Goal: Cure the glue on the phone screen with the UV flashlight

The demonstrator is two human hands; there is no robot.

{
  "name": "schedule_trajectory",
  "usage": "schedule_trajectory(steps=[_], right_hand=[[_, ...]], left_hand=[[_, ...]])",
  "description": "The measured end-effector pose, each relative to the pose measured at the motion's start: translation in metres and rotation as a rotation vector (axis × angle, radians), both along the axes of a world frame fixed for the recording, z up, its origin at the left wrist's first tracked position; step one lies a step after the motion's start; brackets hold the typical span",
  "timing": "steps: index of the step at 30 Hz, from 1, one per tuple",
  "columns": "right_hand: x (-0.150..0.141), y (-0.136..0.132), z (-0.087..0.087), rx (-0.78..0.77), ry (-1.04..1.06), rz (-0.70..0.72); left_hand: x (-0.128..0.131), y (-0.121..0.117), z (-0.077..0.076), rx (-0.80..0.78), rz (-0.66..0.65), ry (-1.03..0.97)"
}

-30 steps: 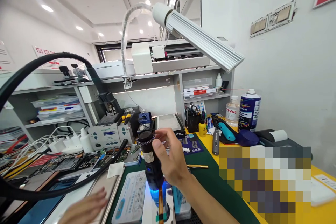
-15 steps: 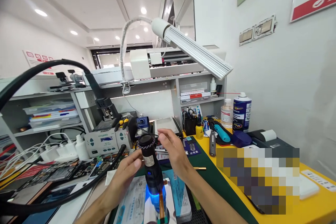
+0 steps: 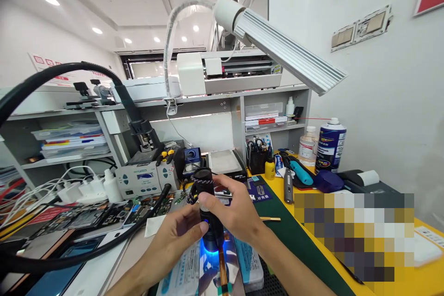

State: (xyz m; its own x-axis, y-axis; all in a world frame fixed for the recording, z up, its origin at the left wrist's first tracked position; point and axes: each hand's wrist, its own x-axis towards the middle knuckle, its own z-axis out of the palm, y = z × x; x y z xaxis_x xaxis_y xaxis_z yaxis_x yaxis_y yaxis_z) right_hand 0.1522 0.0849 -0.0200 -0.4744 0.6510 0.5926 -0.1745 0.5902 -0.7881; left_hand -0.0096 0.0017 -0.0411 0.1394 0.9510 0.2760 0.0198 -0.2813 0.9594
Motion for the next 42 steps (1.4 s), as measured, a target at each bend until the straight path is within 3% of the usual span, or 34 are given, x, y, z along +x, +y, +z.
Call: schedule_trajectory(steps=[9, 18, 42], right_hand=[[-0.004, -0.004, 0.004, -0.011, -0.022, 0.014], [-0.008, -0.005, 0.0, -0.047, -0.028, 0.05], [-0.013, -0.002, -0.003, -0.092, -0.05, 0.01]], left_hand=[[0.0, 0.002, 0.003, 0.01, 0.018, 0.043], [-0.002, 0.005, -0.005, 0.025, 0.074, 0.124], [0.001, 0.003, 0.002, 0.0, 0.131, 0.193]])
